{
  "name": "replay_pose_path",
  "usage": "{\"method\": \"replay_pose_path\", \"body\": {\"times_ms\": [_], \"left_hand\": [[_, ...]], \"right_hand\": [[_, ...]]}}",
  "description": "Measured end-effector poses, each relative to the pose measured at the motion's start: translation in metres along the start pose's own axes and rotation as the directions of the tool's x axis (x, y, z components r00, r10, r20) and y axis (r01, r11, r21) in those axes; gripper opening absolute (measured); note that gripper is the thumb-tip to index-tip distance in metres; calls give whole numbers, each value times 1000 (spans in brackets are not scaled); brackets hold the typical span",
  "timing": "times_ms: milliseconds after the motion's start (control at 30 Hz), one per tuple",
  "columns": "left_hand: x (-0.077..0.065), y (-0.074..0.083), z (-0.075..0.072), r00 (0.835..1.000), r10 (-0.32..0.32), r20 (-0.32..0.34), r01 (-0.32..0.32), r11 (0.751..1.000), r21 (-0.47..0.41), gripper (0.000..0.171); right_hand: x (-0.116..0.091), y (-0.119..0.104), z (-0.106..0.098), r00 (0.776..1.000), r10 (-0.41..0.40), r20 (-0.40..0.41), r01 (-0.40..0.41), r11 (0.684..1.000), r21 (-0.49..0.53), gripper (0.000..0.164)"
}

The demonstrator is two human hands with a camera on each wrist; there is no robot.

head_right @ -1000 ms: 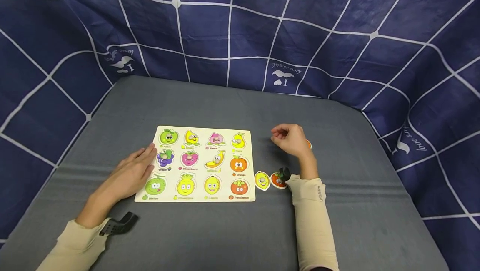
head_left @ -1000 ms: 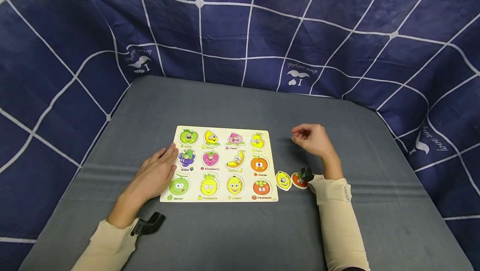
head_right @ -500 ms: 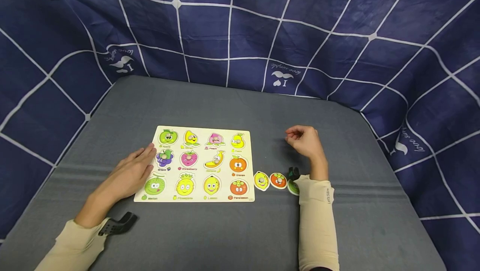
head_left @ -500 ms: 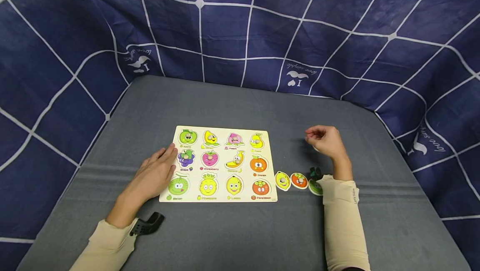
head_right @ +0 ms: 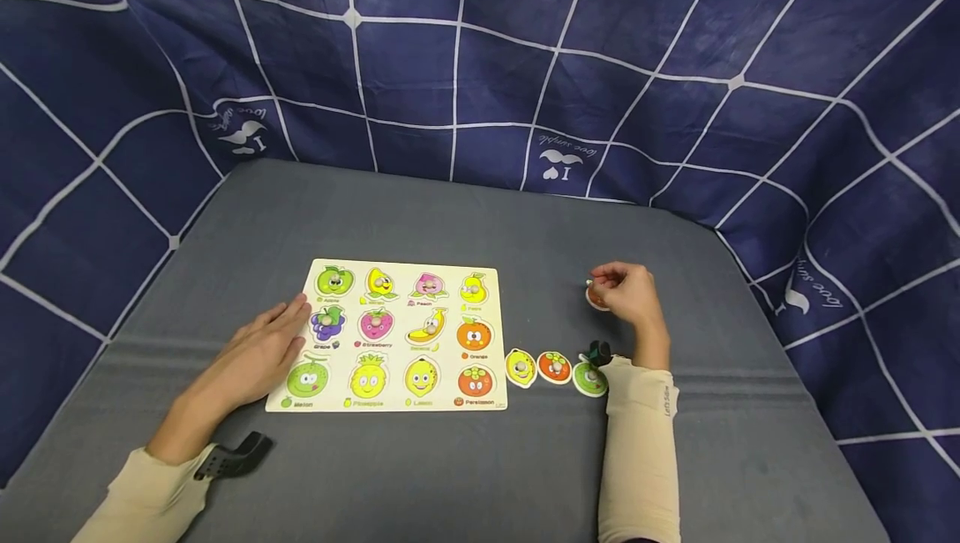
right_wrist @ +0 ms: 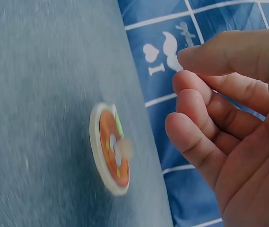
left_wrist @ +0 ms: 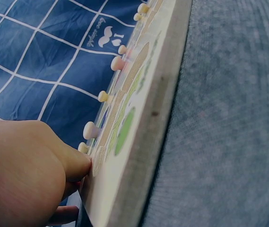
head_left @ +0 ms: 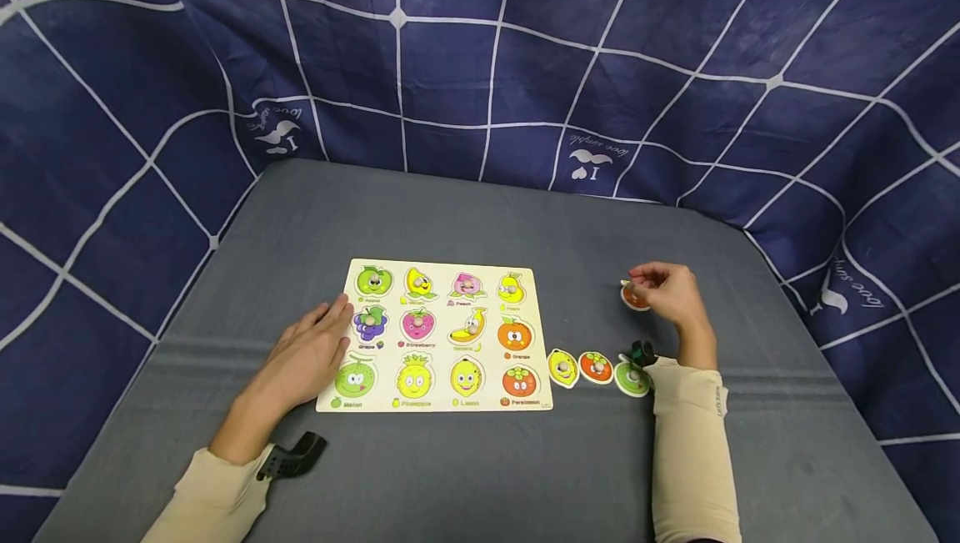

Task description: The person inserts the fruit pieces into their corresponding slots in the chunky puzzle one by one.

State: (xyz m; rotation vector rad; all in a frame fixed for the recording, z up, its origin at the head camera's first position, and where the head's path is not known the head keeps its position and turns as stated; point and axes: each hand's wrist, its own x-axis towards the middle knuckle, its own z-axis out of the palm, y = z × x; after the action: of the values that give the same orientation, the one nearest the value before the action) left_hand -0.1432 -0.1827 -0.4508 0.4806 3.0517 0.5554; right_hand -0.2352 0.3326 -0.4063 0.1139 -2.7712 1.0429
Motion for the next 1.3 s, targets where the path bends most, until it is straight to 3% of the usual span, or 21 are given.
{"method": "replay_pose_path", "body": {"times_ms": [300, 667, 1300], "left_hand": [[0, 0, 0, 1000, -8, 11, 8, 1000, -4, 49], [1, 1, 0, 1000, -11, 13, 11, 1000, -7, 50], [1, -1, 2, 1000, -4, 0, 4, 1000, -9, 49]], "right_hand": [[-4, 23, -7, 997, 71, 37, -73, 995, 68, 22], [-4, 39, -8, 990, 116, 77, -122, 989, 82, 22], [-2, 46, -3, 984, 138, 113, -137, 990, -18, 19]]}}
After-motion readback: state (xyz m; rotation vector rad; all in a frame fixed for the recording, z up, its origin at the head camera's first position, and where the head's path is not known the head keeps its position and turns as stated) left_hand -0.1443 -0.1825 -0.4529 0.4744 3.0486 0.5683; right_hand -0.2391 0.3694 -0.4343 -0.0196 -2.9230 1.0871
